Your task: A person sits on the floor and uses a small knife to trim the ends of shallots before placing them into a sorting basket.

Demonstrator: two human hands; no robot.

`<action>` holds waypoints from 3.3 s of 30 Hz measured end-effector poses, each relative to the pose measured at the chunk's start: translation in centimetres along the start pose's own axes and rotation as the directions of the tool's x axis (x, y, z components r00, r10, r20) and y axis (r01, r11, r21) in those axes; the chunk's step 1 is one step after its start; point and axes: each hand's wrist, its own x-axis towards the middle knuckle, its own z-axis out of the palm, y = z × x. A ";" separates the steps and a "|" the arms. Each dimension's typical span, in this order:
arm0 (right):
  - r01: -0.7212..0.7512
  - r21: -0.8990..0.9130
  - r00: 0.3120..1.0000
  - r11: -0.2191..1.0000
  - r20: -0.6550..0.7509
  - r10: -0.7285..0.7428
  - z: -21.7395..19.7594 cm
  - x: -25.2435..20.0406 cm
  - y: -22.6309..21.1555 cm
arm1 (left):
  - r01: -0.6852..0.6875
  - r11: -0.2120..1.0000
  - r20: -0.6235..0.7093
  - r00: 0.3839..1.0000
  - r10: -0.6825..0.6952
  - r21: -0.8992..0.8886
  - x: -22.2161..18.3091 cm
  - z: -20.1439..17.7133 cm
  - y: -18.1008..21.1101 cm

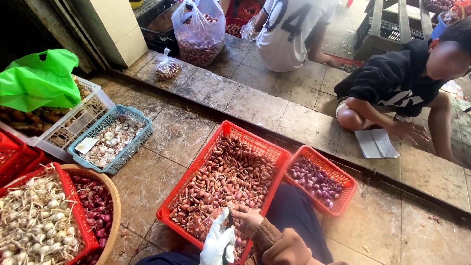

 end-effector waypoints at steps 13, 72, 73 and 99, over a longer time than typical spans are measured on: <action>-0.048 0.007 0.999 0.999 -0.020 0.048 1.0 1.0 0.6 | -0.058 0.971 0.163 0.982 0.098 -0.234 3.2 -4.0 -1.9; 0.126 -0.054 0.978 0.991 0.173 -0.115 -0.8 0.3 -2.2 | -0.001 0.981 0.222 0.974 0.045 -0.195 -2.1 3.0 5.9; 0.169 -0.116 0.973 0.979 0.181 -0.146 -1.0 0.4 -2.1 | 0.035 0.990 0.273 0.962 0.003 -0.136 -2.4 3.4 6.3; 0.290 -0.355 0.939 0.889 0.286 -0.192 -0.3 -0.2 -1.7 | 0.157 0.924 0.262 0.963 -0.065 -0.349 -2.5 1.6 5.4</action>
